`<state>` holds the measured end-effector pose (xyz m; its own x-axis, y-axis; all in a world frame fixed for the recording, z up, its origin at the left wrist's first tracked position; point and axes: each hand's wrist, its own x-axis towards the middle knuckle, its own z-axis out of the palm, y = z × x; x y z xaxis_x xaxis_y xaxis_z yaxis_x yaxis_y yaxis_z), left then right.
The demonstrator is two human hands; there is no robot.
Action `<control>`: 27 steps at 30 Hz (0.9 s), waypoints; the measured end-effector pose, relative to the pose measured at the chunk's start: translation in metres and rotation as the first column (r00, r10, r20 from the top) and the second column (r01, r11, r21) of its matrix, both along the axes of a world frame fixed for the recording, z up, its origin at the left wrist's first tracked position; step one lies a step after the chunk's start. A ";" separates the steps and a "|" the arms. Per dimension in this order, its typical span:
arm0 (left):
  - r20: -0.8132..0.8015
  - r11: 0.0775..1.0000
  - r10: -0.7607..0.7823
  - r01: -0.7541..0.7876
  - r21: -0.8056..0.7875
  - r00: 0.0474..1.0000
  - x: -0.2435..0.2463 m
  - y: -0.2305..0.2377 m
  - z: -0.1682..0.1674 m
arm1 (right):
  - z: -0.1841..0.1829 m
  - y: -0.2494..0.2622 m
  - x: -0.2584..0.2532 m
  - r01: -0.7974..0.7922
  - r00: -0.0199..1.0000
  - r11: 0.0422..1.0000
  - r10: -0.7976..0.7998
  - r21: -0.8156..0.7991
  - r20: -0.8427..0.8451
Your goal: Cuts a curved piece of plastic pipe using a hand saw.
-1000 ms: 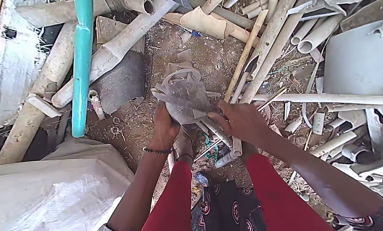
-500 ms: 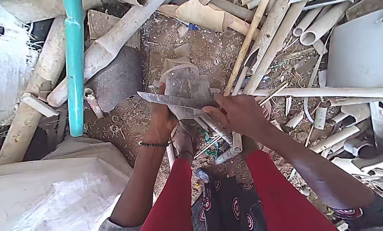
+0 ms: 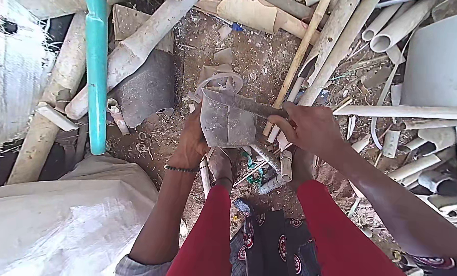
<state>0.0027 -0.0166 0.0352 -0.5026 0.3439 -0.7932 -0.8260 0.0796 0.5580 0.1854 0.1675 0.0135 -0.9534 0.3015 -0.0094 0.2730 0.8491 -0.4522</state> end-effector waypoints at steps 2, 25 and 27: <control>0.008 1.000 0.003 -0.004 0.019 1.000 -0.002 -0.004 -0.004 | -0.001 -0.002 0.006 -0.078 0.994 0.997 0.080 0.024 -0.076; 0.070 0.966 0.257 -0.258 0.002 0.964 0.015 -0.007 -0.030 | 0.008 -0.018 0.021 0.097 0.995 0.991 -0.100 -0.093 -0.026; 0.068 0.951 0.307 -0.310 0.024 0.949 0.016 -0.008 -0.030 | 0.007 -0.032 0.020 0.149 0.987 0.976 -0.156 -0.158 -0.032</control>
<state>0.0186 -0.0242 0.0053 -0.5381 0.2068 -0.8171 -0.8406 -0.2026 0.5023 0.2052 0.1358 0.0209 -0.8970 0.4413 -0.0261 0.3704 0.7180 -0.5893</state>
